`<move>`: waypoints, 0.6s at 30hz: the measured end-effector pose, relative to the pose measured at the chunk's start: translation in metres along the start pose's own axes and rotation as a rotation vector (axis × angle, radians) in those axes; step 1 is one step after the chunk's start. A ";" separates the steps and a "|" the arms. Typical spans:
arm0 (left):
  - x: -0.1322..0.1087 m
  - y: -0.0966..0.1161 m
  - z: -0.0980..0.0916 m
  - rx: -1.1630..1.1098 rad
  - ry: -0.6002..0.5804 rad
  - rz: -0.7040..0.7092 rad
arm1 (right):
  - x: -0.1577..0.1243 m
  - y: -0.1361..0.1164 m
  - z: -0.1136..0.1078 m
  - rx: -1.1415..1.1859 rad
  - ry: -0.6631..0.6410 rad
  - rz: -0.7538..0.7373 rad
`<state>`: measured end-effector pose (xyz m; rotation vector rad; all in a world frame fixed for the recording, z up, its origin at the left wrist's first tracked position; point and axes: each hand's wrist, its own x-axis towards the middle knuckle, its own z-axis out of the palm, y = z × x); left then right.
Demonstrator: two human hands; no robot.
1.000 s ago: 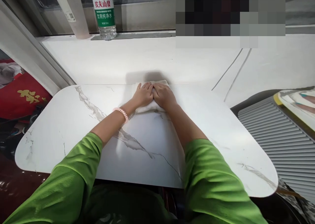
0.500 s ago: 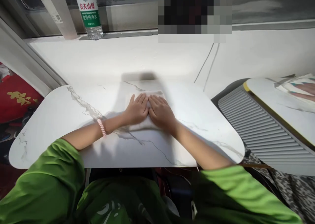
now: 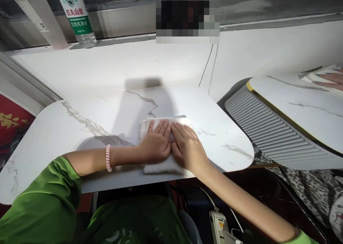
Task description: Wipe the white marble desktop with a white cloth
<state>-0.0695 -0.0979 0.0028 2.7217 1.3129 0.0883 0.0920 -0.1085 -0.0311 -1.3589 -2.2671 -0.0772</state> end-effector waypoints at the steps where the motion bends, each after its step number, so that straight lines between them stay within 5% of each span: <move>1: 0.010 -0.007 0.000 -0.004 0.005 -0.012 | 0.012 0.006 0.004 0.002 -0.006 0.005; 11: 0.119 -0.088 -0.003 -0.025 0.079 -0.264 | 0.159 0.079 0.055 0.079 -0.073 -0.053; 18: 0.135 -0.099 -0.005 -0.018 0.104 -0.317 | 0.176 0.089 0.067 0.107 -0.025 -0.013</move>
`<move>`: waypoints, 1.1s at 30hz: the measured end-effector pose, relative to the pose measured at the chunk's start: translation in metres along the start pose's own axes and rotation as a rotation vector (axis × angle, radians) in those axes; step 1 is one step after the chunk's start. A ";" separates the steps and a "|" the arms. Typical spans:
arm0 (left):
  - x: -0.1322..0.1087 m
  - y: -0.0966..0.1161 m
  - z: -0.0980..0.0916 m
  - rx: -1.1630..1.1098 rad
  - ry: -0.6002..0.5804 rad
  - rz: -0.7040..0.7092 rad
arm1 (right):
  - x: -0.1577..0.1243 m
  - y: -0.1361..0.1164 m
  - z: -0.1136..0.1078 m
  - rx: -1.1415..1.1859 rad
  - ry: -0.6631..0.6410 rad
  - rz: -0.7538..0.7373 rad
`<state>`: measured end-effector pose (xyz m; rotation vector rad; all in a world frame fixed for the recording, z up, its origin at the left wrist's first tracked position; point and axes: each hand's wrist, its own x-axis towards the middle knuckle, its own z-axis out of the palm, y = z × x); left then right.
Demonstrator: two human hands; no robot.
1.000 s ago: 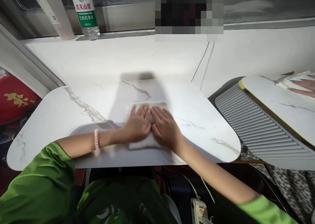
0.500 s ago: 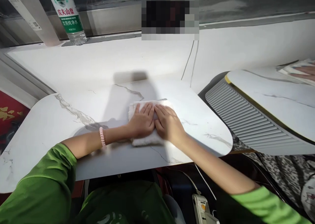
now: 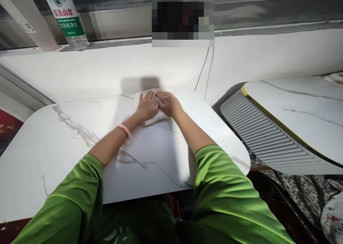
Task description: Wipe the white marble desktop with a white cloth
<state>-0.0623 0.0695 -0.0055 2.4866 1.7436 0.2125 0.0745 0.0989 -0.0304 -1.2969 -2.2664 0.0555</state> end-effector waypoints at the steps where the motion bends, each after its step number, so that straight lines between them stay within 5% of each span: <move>1: -0.003 0.001 0.000 0.003 -0.003 0.007 | -0.005 -0.002 -0.001 -0.013 -0.001 0.009; 6: -0.031 0.017 0.000 0.008 -0.036 0.068 | -0.045 -0.015 -0.015 -0.078 -0.022 0.027; 15: -0.129 0.106 0.000 0.065 -0.110 0.216 | -0.185 -0.047 -0.074 -0.120 0.015 0.017; 19: -0.149 0.131 0.003 0.075 -0.052 0.336 | -0.225 -0.048 -0.093 -0.115 0.043 0.054; 25: -0.121 0.153 0.014 0.089 -0.022 0.314 | -0.216 -0.010 -0.106 -0.171 -0.057 0.038; 29: -0.074 0.157 0.023 0.073 -0.005 0.263 | -0.182 0.029 -0.105 -0.258 -0.192 0.044; 33: -0.019 0.144 0.027 0.069 -0.017 0.217 | -0.132 0.061 -0.094 -0.254 -0.180 0.056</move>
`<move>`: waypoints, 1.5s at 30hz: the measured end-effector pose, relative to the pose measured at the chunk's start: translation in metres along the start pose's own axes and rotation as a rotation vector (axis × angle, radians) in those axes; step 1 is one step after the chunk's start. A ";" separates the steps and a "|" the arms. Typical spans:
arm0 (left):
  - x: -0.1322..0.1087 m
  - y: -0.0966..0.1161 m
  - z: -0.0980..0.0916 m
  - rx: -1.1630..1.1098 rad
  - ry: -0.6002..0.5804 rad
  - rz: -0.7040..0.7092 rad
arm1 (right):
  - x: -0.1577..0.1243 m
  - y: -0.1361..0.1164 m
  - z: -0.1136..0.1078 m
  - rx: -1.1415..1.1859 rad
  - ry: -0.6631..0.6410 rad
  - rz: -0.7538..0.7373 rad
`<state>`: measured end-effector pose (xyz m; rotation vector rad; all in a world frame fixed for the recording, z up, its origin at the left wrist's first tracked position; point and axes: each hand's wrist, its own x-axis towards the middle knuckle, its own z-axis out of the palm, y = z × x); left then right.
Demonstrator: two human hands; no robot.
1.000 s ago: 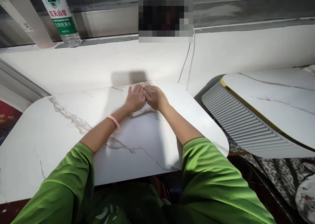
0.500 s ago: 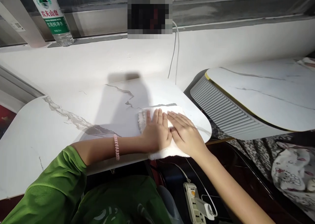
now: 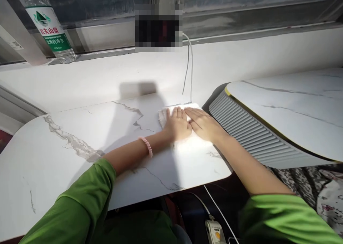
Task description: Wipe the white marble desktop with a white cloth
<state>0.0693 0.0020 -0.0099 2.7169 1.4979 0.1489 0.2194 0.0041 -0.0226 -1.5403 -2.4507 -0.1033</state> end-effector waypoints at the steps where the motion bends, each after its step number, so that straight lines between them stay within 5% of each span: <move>1: 0.011 -0.009 0.000 -0.001 -0.001 -0.009 | 0.014 0.004 0.003 0.005 0.004 -0.002; 8: 0.065 -0.062 -0.008 -0.036 -0.071 -0.080 | 0.097 0.023 0.022 0.018 0.003 -0.003; 13: 0.075 -0.072 -0.010 -0.068 -0.111 -0.103 | 0.113 0.035 0.039 0.046 0.072 0.004; 22: 0.029 -0.059 -0.010 -0.066 -0.092 -0.040 | 0.064 -0.001 0.029 -0.028 0.087 -0.010; 31: -0.102 -0.021 -0.021 -0.050 -0.069 0.121 | -0.061 -0.095 0.004 -0.027 0.149 -0.013; 35: -0.143 -0.013 -0.021 -0.025 -0.008 0.168 | -0.095 -0.129 -0.004 0.023 0.190 -0.007; 40: -0.144 -0.015 -0.021 -0.039 -0.045 0.174 | -0.090 -0.127 0.001 0.025 0.180 -0.029; 45: -0.097 -0.040 -0.022 -0.072 -0.107 0.112 | -0.035 -0.096 0.015 -0.013 0.151 -0.037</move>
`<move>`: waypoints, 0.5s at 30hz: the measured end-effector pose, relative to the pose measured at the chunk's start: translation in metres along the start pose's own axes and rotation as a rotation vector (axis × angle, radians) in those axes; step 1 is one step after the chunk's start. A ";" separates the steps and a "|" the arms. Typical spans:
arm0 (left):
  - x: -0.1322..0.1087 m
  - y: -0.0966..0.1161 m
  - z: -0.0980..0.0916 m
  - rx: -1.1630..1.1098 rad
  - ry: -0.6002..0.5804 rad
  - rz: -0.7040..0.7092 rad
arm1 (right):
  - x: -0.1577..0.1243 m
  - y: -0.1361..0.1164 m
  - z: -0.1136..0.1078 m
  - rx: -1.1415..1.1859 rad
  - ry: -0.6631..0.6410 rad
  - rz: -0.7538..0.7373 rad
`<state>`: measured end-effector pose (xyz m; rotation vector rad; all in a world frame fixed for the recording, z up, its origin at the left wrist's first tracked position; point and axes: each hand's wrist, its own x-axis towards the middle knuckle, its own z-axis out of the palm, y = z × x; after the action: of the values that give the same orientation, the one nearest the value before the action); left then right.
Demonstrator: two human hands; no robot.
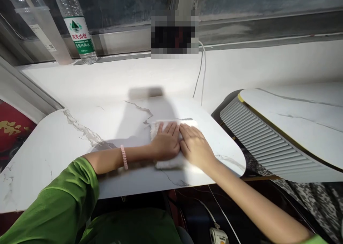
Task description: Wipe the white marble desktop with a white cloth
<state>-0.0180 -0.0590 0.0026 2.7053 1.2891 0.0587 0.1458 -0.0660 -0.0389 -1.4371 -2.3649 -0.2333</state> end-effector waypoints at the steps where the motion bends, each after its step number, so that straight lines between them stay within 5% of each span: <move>1: 0.014 -0.010 -0.002 -0.002 -0.007 -0.015 | 0.017 0.008 0.005 -0.003 -0.003 0.004; 8: 0.094 -0.073 -0.008 -0.012 0.079 -0.266 | 0.137 0.054 0.040 0.128 -0.046 -0.032; 11: 0.097 -0.079 -0.006 -0.030 0.121 -0.313 | 0.151 0.058 0.047 0.162 -0.031 0.057; 15: 0.084 -0.075 -0.006 -0.026 0.108 -0.270 | 0.133 0.048 0.046 0.136 0.011 0.087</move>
<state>-0.0228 0.0536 -0.0046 2.5114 1.6602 0.1923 0.1226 0.0810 -0.0319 -1.4659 -2.2556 -0.0565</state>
